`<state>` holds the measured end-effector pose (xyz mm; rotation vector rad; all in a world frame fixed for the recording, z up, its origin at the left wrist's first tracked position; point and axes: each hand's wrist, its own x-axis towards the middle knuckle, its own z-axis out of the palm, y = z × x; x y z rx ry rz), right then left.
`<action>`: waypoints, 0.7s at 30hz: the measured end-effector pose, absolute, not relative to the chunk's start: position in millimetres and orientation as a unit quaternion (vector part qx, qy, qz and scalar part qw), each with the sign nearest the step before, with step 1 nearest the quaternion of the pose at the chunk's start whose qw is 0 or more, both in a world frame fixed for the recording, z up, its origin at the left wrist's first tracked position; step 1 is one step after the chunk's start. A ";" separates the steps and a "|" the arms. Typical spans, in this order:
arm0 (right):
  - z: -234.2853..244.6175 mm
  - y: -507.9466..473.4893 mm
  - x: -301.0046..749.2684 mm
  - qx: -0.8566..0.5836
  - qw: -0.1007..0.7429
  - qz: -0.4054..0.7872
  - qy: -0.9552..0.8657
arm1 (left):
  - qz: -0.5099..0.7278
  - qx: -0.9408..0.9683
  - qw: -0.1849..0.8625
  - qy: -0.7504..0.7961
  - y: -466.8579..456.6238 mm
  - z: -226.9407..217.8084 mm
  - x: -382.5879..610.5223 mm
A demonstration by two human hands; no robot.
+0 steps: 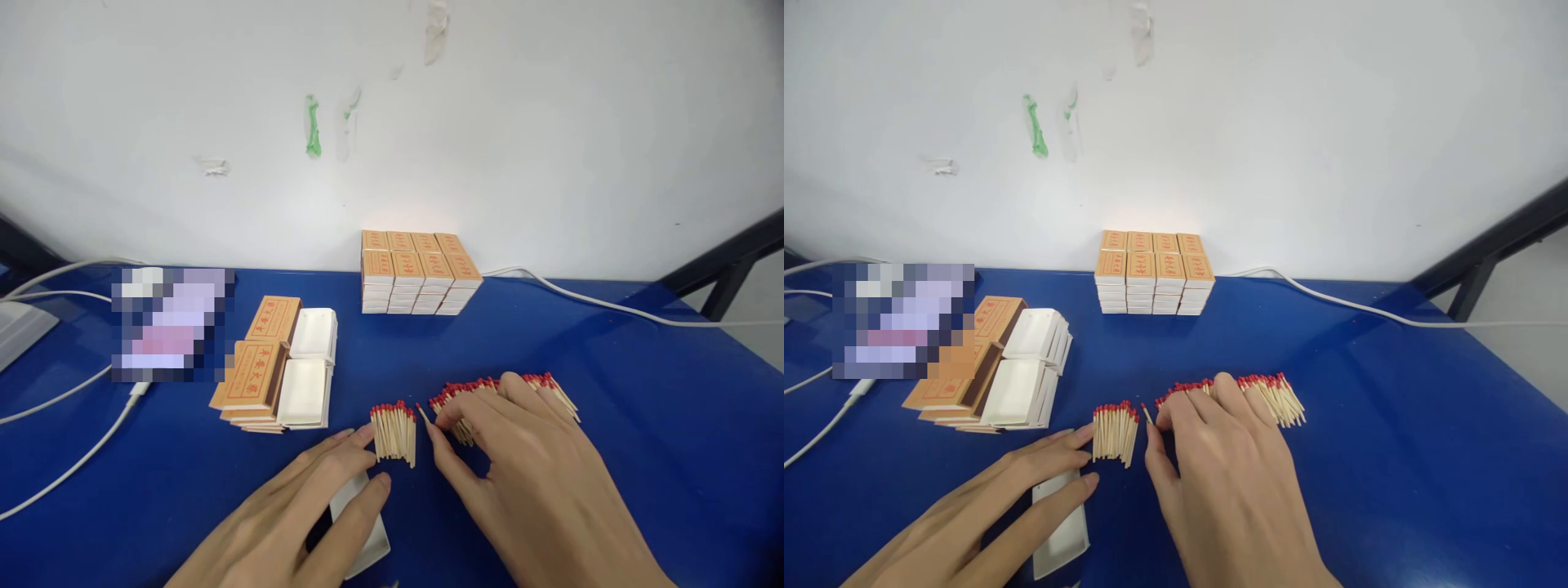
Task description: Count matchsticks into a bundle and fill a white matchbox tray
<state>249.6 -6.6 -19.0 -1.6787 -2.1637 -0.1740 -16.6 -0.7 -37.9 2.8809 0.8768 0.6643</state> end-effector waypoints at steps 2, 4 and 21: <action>-18.2 -6.4 249.1 -0.603 0.197 -0.060 -0.771 | 0.212 0.937 0.021 0.276 0.1 -38.0 -17.7; -17.6 -6.1 248.1 -0.610 0.209 -0.046 -0.763 | 0.211 0.940 0.016 0.267 1.0 -37.4 -18.0; -17.2 -7.9 244.1 -0.625 0.262 0.099 -0.729 | 0.189 0.946 0.042 0.262 -0.4 -37.6 -20.7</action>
